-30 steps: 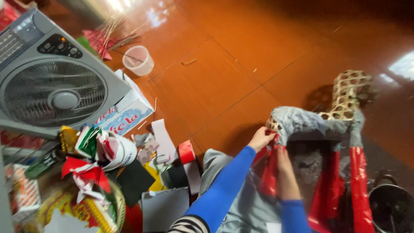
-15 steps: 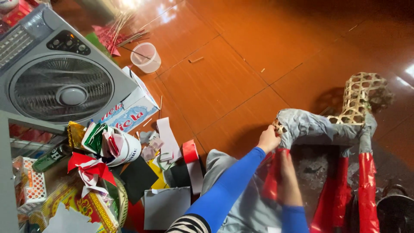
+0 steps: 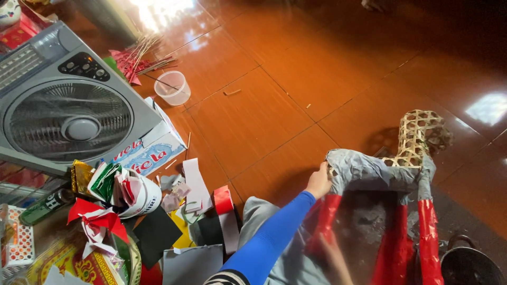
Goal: Assembling and applying decorative paper strips to a giraffe-shaped lantern frame.
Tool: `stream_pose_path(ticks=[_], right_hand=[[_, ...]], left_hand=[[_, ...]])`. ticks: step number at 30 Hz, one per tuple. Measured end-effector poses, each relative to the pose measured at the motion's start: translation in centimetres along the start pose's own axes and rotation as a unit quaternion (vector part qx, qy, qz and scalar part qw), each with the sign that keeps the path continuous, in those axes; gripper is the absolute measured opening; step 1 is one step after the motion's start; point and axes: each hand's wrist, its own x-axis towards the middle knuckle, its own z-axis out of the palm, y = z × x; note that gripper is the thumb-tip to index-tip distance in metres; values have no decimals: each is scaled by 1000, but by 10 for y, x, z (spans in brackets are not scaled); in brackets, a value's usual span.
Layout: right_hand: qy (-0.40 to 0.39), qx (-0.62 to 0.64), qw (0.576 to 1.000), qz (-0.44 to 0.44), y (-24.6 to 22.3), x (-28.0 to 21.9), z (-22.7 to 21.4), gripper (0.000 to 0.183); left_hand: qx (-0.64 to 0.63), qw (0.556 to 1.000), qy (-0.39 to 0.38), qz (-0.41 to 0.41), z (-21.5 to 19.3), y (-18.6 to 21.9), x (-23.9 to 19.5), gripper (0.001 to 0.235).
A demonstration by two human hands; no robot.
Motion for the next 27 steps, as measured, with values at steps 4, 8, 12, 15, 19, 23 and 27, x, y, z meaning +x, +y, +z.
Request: stream_pose_path(ticks=[4,8,12,15,19,23,27], right_hand=[[-5,32,999,12,-3,-6,1,47],[-2,16,1000,4,-4,-15,1,49],[9,14,1000,10,-2,-7,-2,48],[16,12,1000,8,1,-3,-7,48],[20,19,1000,2,-8,-8,-2,50],[62,5,998,14,-24,-17,9,53],[92,-24,994,45,-41,-14,5,49]], left_hand=[[23,999,2,22,2,6,3,67],[51,998,-24,14,12,3,3,73],[67,997,-40,16,15,5,6,83],[60,997,-53,4,19,1,3,83],[28,998,-60,-3,3,13,-12,83],[-42,996,-47,-60,-13,1,-40,72],[-33,994,-55,-91,13,-68,-77,77]])
